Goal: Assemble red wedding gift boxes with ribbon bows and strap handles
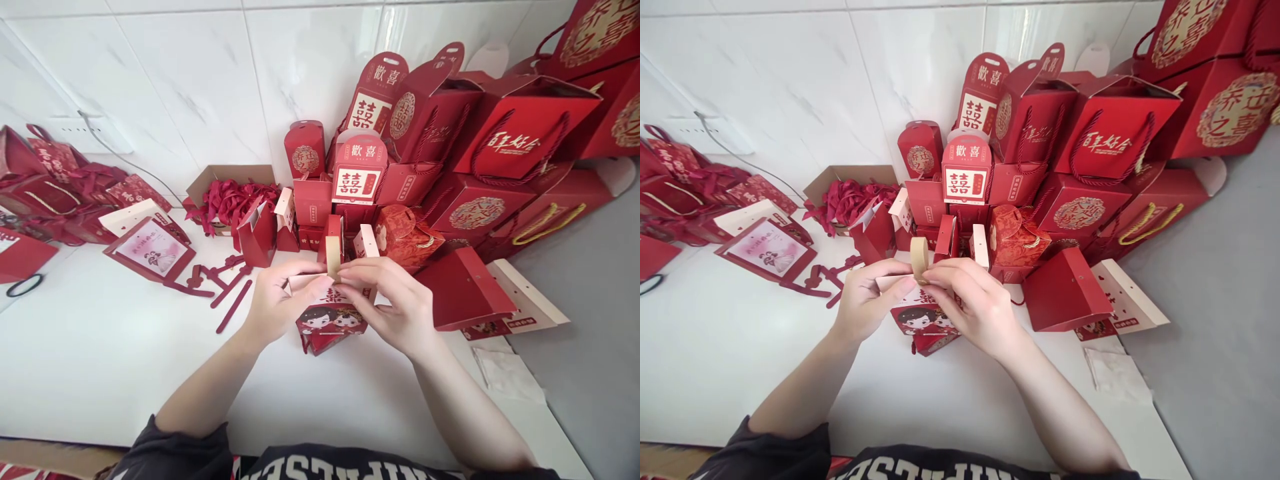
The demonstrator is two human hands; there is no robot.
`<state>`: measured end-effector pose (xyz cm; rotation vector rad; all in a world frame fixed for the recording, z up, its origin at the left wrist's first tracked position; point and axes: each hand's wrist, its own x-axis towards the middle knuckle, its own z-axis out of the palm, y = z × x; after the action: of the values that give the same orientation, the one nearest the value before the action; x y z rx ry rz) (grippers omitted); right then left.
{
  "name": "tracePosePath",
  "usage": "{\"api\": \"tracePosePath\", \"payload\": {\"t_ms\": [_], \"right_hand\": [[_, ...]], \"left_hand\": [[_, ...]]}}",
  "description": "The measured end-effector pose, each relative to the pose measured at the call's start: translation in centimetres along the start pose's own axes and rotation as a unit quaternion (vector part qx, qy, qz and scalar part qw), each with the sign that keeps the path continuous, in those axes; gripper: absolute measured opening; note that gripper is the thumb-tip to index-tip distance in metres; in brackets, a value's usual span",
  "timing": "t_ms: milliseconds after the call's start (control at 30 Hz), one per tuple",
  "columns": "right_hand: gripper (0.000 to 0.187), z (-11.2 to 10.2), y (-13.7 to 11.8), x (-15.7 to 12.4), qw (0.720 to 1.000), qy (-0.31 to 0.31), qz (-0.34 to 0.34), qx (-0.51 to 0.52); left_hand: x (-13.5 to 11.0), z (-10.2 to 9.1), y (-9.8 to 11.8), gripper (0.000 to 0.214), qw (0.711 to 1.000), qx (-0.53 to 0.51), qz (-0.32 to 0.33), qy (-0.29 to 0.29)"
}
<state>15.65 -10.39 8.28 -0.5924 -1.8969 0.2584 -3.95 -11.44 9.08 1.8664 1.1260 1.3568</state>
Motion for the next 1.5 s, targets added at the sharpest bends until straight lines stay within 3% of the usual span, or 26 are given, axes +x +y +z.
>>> {"api": "tracePosePath", "payload": {"t_ms": [267,467,567,967,1100,1333,1500], "right_hand": [[0.021,-0.1,-0.2,0.0,0.999,-0.002,0.019,0.026],[0.016,-0.4,-0.3,0.1,0.992,-0.019,0.111,0.052],[0.008,-0.6,-0.2,0.3,0.987,-0.048,0.134,0.073],[0.009,-1.2,-0.1,0.4,0.963,-0.115,0.187,0.153],[0.011,-2.1,-0.1,0.6,0.955,-0.151,0.202,0.152],[0.019,-0.9,-1.0,0.4,0.986,-0.063,0.094,0.122],[0.010,0.1,-1.0,0.2,0.969,-0.015,0.156,0.189]], "left_hand": [[0.3,0.3,-0.2,0.011,0.997,-0.048,0.009,-0.058],[0.1,0.2,0.1,0.012,0.998,-0.015,0.026,-0.049],[-0.1,0.1,0.3,0.011,0.997,0.012,0.055,-0.044],[0.0,-0.6,-0.3,0.017,0.980,0.049,0.178,-0.071],[0.2,-0.9,-0.1,0.020,0.987,0.030,0.121,-0.103],[-0.5,0.4,0.5,0.016,0.993,-0.048,0.033,-0.100],[-0.6,0.8,0.8,0.006,0.996,-0.030,0.008,-0.088]]}}
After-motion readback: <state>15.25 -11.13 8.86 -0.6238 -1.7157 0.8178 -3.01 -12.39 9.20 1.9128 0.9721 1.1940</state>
